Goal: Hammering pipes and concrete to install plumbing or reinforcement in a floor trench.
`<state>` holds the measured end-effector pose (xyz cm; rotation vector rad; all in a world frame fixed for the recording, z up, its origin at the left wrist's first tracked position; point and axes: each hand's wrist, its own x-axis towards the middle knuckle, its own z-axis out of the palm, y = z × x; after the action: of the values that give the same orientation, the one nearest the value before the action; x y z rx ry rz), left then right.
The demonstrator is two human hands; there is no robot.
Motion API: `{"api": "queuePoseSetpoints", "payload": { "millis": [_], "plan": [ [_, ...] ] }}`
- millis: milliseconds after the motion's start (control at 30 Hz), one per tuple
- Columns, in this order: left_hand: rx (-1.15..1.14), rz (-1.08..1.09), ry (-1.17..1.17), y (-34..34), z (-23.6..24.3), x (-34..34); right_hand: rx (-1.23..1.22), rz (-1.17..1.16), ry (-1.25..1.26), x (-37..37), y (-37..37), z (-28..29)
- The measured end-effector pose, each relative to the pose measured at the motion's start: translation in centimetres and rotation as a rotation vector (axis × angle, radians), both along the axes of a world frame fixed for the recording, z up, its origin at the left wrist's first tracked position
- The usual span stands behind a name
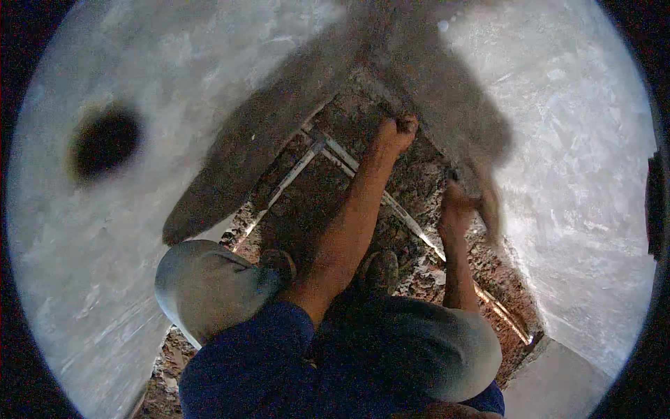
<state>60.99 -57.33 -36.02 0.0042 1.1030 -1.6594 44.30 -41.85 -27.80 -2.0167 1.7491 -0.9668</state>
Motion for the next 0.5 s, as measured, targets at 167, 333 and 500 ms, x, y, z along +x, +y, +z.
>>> {"api": "queuePoseSetpoints", "payload": {
  "millis": [167,333,500],
  "plan": [
    [0.062,-0.073,-0.005,-0.8,-2.9,-2.1,0.447,-0.106,0.191,-4.8,1.4,-3.7],
    [0.136,-0.138,-0.689,4.6,-10.4,-0.9,0.296,-0.227,0.006,-2.7,6.2,-9.0],
    [0.211,-0.271,-0.481,15.7,0.1,-10.2,0.48,-0.439,0.052,-7.8,9.3,-3.0]
  ]
}}
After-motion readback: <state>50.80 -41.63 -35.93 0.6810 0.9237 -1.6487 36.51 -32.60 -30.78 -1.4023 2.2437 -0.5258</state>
